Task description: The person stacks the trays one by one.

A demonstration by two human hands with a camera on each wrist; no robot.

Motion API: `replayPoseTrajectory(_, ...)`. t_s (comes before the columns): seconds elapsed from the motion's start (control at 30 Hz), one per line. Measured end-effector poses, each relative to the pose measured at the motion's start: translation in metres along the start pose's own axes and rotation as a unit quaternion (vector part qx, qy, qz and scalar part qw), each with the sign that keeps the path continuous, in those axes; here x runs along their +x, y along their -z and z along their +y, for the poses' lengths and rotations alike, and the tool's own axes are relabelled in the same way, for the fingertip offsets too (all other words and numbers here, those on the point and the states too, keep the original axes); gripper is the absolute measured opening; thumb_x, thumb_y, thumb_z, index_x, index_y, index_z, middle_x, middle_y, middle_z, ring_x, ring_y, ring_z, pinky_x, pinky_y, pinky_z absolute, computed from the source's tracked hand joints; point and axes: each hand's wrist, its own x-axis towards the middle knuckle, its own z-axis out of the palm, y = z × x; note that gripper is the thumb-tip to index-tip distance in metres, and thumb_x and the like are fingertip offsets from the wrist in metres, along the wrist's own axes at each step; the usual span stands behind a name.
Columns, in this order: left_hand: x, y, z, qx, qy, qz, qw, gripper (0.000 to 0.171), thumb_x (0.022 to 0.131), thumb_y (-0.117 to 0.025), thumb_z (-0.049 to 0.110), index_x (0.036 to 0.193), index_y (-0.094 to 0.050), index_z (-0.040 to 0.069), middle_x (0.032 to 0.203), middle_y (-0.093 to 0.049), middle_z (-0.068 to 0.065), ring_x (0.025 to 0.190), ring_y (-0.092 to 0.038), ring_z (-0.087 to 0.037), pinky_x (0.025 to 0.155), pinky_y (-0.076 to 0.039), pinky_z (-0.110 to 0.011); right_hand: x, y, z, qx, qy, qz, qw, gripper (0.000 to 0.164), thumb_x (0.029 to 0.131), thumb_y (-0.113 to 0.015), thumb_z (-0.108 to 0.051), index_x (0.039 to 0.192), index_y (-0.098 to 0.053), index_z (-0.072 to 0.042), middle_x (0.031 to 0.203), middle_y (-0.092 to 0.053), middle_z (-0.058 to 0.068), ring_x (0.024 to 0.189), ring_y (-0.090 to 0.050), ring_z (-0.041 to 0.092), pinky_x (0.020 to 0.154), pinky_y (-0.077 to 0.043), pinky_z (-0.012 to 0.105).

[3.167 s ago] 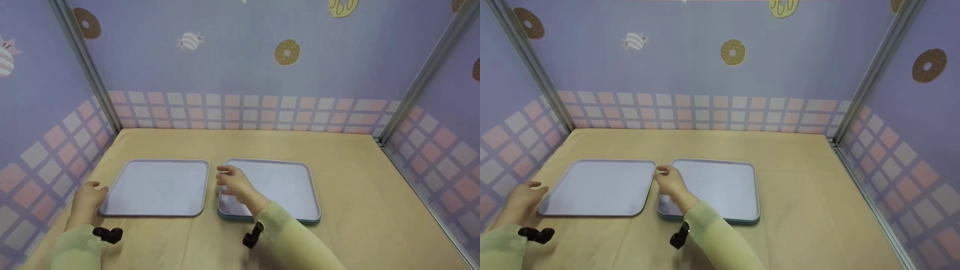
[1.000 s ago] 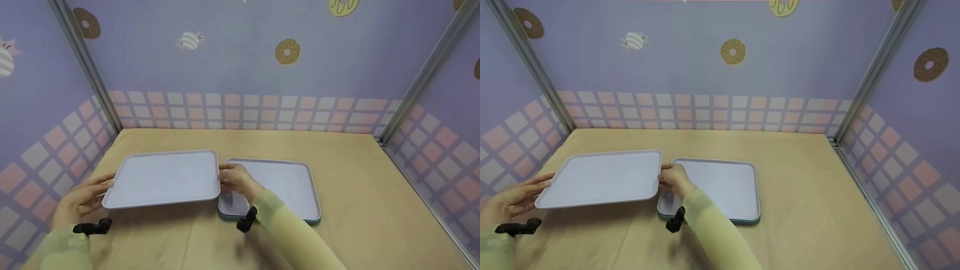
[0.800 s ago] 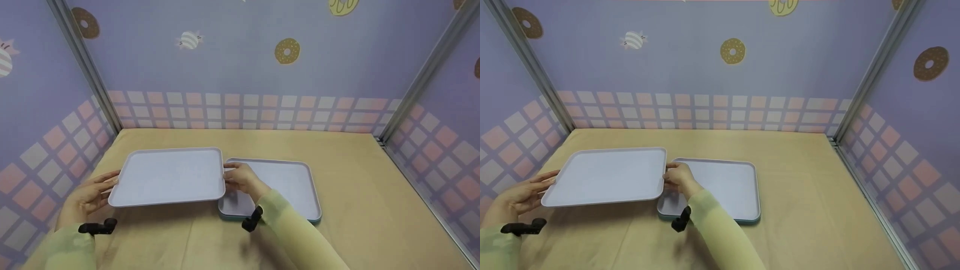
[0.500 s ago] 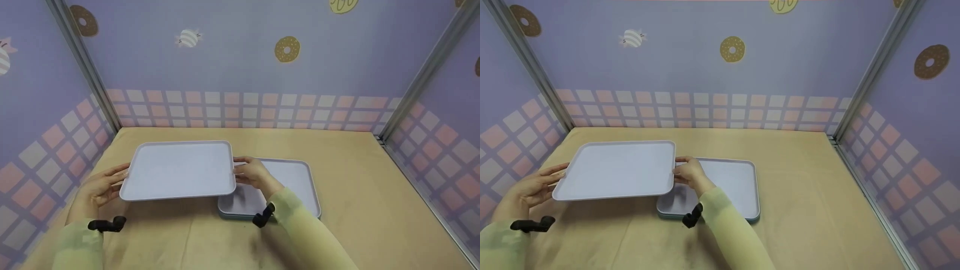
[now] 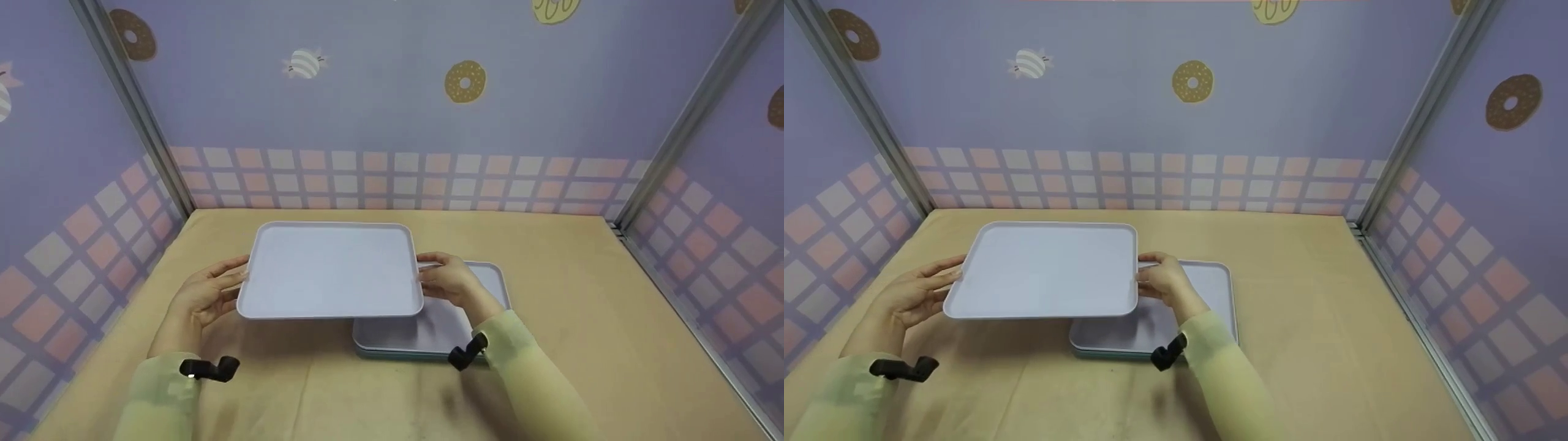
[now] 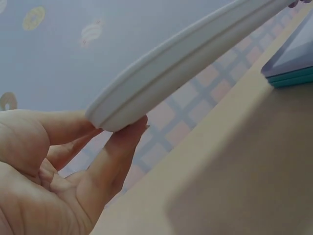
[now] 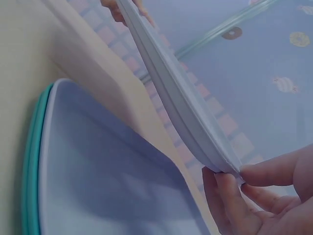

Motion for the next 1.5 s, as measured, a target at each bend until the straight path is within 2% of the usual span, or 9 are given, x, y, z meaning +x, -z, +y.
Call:
replayPoseTrajectory(0.23, 0.009, -0.026, -0.011, -0.016, -0.006, -0.003, 0.9999, 0.025, 0.099, -0.067, 0.007, 0.117, -0.070, 0.024, 0.096, -0.076, 0.004, 0.083, -0.074, -0.012, 0.073, -0.063, -0.026, -0.010, 0.029, 0.002, -0.014, 0.013, 0.001, 1.000, 0.055, 0.095, -0.062, 0.006, 0.147, -0.049, 0.000, 0.112, -0.061, 0.009, 0.080, -0.065, 0.011, 0.070, -0.058, 0.023)
replayPoseTrajectory(0.5, 0.019, -0.053, -0.027, -0.021, -0.007, 0.002, 0.9998, 0.038, 0.099, -0.067, 0.006, 0.135, -0.063, 0.016, 0.096, -0.076, 0.003, 0.081, -0.075, -0.012, 0.071, -0.063, -0.027, -0.023, 0.060, 0.010, 0.000, 0.027, -0.013, 1.000, 0.058, 0.094, -0.061, 0.005, 0.149, -0.042, 0.005, 0.106, -0.065, 0.004, 0.082, -0.069, 0.010, 0.073, -0.059, 0.024)
replayPoseTrajectory(0.73, 0.028, -0.075, -0.041, -0.016, -0.012, 0.007, 0.9998, 0.049, 0.100, -0.065, 0.005, 0.147, -0.053, 0.009, 0.095, -0.076, 0.002, 0.079, -0.075, -0.012, 0.069, -0.063, -0.028, -0.033, 0.082, 0.017, -0.003, 0.029, 0.000, 1.000, 0.059, 0.095, -0.061, 0.004, 0.151, -0.040, 0.005, 0.109, -0.063, 0.005, 0.083, -0.069, 0.010, 0.074, -0.058, 0.025)
replayPoseTrajectory(1.0, 0.036, -0.098, -0.056, -0.021, -0.013, 0.006, 0.9997, 0.054, 0.099, -0.065, 0.003, 0.151, -0.048, 0.005, 0.094, -0.074, 0.001, 0.078, -0.075, -0.013, 0.068, -0.063, -0.028, -0.049, 0.105, 0.024, -0.011, 0.036, 0.010, 0.999, 0.061, 0.096, -0.062, 0.002, 0.152, -0.039, 0.003, 0.111, -0.064, 0.003, 0.086, -0.069, 0.010, 0.076, -0.059, 0.025)
replayPoseTrajectory(1.2, 0.042, -0.116, -0.064, -0.020, -0.011, 0.006, 0.9997, 0.053, 0.098, -0.067, 0.003, 0.149, -0.052, 0.005, 0.093, -0.074, 0.000, 0.077, -0.075, -0.014, 0.067, -0.064, -0.030, -0.062, 0.124, 0.027, -0.028, 0.044, 0.024, 0.998, 0.061, 0.097, -0.064, -0.002, 0.153, -0.038, 0.003, 0.116, -0.063, 0.004, 0.089, -0.068, 0.009, 0.077, -0.059, 0.024)
replayPoseTrajectory(1.5, 0.051, -0.140, -0.081, 0.009, -0.021, 0.034, 0.9992, 0.049, 0.096, -0.068, 0.002, 0.144, -0.057, 0.004, 0.099, -0.064, -0.003, 0.075, -0.073, -0.015, 0.067, -0.064, -0.030, -0.073, 0.148, 0.030, -0.045, 0.038, 0.020, 0.998, 0.065, 0.097, -0.067, -0.004, 0.153, -0.036, 0.004, 0.116, -0.068, 0.004, 0.094, -0.071, 0.009, 0.083, -0.060, 0.026)
